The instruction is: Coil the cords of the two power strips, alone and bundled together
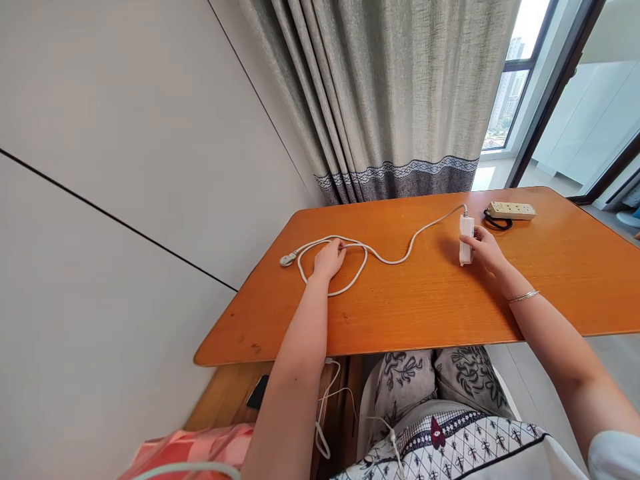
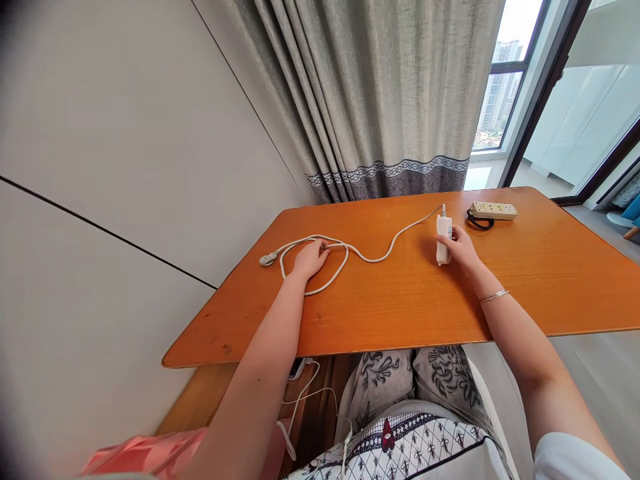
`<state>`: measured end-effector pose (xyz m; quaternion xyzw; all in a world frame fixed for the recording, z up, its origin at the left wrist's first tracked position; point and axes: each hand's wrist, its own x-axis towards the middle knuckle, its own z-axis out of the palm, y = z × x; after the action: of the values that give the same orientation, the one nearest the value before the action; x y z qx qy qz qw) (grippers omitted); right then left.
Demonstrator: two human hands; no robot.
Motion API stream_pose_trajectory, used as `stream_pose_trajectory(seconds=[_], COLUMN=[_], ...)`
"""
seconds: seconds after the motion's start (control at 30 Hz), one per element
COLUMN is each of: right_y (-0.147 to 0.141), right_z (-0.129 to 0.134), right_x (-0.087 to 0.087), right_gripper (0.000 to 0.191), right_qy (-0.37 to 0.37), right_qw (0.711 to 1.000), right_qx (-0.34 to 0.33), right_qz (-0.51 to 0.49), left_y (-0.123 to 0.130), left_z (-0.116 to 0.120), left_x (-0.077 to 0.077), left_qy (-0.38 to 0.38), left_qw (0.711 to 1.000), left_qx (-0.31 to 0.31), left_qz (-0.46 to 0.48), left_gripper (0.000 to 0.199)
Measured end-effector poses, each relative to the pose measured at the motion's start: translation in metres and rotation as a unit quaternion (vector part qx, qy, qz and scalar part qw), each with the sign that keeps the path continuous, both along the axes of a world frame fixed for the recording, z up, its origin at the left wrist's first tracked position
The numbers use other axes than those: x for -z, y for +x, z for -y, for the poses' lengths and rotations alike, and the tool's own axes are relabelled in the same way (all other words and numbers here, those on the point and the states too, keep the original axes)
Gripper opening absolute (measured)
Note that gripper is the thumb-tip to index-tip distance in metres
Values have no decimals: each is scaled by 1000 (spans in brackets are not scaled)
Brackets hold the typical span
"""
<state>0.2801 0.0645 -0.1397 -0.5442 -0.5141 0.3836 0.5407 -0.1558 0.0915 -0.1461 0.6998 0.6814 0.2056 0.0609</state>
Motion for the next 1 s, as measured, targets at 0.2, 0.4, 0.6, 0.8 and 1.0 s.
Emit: stream_pose_trajectory(seconds=[0.2,0.4,0.6,0.8,1.0], right_y=[-2,18,96,179,200], right_z=[-1,1,5,19,22], right_x=[1,-13,-22,-26,-33], right_gripper=[47,58,71,69,59], right_qy=[5,35,-13,-161,-202], right_qw=[1000,987,895,760,700], right_qx=[-13,11,46,87,85], right_qz=[16,158,444,623,679], left_y=[-6,-16,-15,-1,-4], left_z=[11,20,18,13,9], left_x=[-20,-30,-25,-21,-12], left_qy=[201,369,282,221,163], left_qw=[963,909,946,971,984], left_qx=[-131,-129,-104,-60,-53], left_qz=[120,144,121,75,54], left_gripper=[20,24,16,11,15])
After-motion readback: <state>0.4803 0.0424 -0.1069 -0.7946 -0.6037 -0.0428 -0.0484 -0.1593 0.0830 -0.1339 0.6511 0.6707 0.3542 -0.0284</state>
